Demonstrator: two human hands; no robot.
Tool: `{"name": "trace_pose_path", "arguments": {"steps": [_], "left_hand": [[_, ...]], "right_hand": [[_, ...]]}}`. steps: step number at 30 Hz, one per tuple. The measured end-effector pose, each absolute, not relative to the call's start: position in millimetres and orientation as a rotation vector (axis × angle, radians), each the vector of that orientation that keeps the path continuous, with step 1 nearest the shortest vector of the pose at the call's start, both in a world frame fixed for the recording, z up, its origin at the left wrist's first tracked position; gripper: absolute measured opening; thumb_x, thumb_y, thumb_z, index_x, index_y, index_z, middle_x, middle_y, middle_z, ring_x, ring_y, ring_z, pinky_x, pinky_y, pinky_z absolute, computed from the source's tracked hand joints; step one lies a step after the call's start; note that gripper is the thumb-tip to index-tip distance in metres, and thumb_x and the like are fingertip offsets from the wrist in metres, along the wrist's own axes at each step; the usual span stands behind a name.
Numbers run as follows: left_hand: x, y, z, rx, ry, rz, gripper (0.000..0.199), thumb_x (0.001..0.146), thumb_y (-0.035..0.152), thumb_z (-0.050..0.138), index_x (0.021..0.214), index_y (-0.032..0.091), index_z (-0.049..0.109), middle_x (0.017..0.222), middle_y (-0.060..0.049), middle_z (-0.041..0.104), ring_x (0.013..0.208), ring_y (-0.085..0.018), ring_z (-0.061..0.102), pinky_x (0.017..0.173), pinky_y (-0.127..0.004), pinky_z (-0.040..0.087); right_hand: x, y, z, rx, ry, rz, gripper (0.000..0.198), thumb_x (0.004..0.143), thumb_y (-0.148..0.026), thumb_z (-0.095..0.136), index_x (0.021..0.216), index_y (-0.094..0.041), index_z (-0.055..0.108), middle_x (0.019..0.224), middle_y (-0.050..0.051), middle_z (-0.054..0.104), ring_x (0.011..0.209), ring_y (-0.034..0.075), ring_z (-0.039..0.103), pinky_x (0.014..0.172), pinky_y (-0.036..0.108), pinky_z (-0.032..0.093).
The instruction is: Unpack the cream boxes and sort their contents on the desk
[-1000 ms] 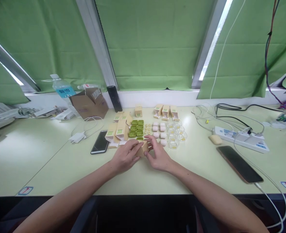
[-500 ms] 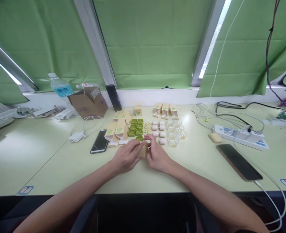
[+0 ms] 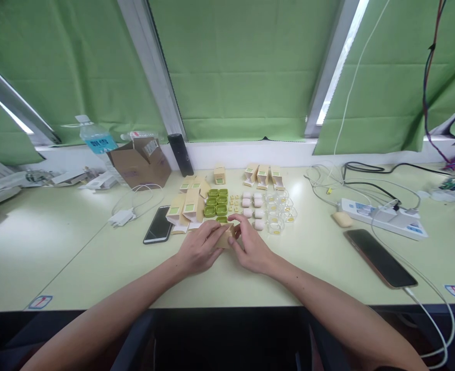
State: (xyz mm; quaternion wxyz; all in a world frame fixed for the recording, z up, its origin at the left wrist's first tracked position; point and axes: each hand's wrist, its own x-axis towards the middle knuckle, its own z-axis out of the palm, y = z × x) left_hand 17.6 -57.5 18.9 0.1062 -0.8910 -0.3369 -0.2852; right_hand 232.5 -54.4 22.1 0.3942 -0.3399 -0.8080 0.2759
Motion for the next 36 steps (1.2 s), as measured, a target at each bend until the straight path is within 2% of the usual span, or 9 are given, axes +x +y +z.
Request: {"name": "trace_pose_path", "arguments": {"steps": [4,8,11,15,18,22,29,32,36], "left_hand": [[14.8,-57.0,19.6,-2.612,-1.053,-0.924,0.058,0.092,0.026,0.058,0.146,0.019,0.038,0.12,-0.019,0.058,0.113,-0.033,0.063,0.076,-0.041,0.061],[12.1,-53.7,17.8,-2.587,-1.091,-1.063,0.053,0.091,0.027,0.063,0.139,0.021,0.041,0.122,-0.017,0.057,0.113,-0.032,0.062,0.073,-0.038,0.06],[11.3,-52.4,17.4,-2.593,-1.069,-1.066,0.034,0.092,0.023,0.06,0.124,0.023,0.051,0.121,-0.015,0.056,0.107,-0.029,0.063,0.065,-0.032,0.057],[12.0,-53.4,19.1,-2.58,-1.09,-1.01,0.022,0.094,0.022,0.056,0.116,0.023,0.059,0.121,-0.015,0.054,0.101,-0.025,0.064,0.063,-0.029,0.055],[13.1,-53.9,19.8,-2.576,-1.094,-1.007,0.029,0.094,0.022,0.056,0.123,0.023,0.058,0.12,-0.015,0.054,0.097,-0.023,0.065,0.062,-0.029,0.056],[13.5,-52.8,18.8,-2.571,-1.099,-1.02,0.05,0.094,0.023,0.057,0.143,0.022,0.047,0.119,-0.015,0.054,0.099,-0.025,0.065,0.063,-0.03,0.058],[12.5,-50.3,14.1,-2.515,-1.044,-1.039,0.058,0.094,0.023,0.059,0.15,0.023,0.041,0.12,-0.015,0.055,0.101,-0.026,0.065,0.063,-0.03,0.059],[12.9,-50.1,13.4,-2.481,-1.04,-1.041,0.059,0.094,0.022,0.058,0.151,0.023,0.041,0.118,-0.015,0.055,0.103,-0.027,0.065,0.063,-0.03,0.059],[12.9,-50.6,14.2,-2.462,-1.023,-1.061,0.06,0.093,0.018,0.056,0.151,0.021,0.04,0.118,-0.016,0.056,0.105,-0.028,0.065,0.063,-0.03,0.059]], "right_hand": [[236.2,-51.0,22.4,-0.871,-1.955,0.603,0.04,0.101,-0.019,0.036,0.141,-0.027,0.035,0.125,0.012,0.055,0.092,0.023,0.061,0.083,0.047,0.056],[236.6,-46.7,24.4,-0.793,-1.861,0.518,0.041,0.1,-0.015,0.038,0.138,-0.029,0.036,0.139,0.014,0.047,0.121,0.027,0.056,0.09,0.047,0.056],[236.8,-45.0,27.6,-0.781,-1.869,0.334,0.037,0.095,-0.01,0.042,0.127,-0.029,0.048,0.137,0.013,0.045,0.132,0.03,0.049,0.099,0.054,0.052],[238.0,-43.1,29.0,-0.757,-1.896,0.162,0.035,0.087,-0.002,0.045,0.105,-0.029,0.061,0.128,0.012,0.048,0.129,0.032,0.047,0.095,0.056,0.053],[238.4,-42.2,28.4,-0.724,-1.901,0.077,0.04,0.083,0.002,0.045,0.098,-0.029,0.065,0.124,0.01,0.053,0.127,0.032,0.047,0.098,0.059,0.051],[238.3,-42.4,28.5,-0.703,-1.92,-0.018,0.045,0.083,0.004,0.045,0.101,-0.03,0.068,0.125,0.009,0.056,0.131,0.033,0.045,0.105,0.063,0.046],[237.7,-42.8,26.6,-0.714,-1.975,-0.06,0.049,0.083,0.004,0.044,0.108,-0.027,0.071,0.137,0.009,0.055,0.139,0.033,0.04,0.107,0.062,0.047],[239.6,-44.1,28.8,-0.725,-1.983,-0.015,0.044,0.081,0.003,0.045,0.1,-0.026,0.072,0.136,0.007,0.057,0.14,0.034,0.039,0.108,0.063,0.045],[241.6,-47.8,32.9,-0.733,-1.979,0.052,0.028,0.079,-0.002,0.049,0.08,-0.023,0.068,0.13,0.007,0.059,0.138,0.036,0.039,0.11,0.065,0.042]]}}
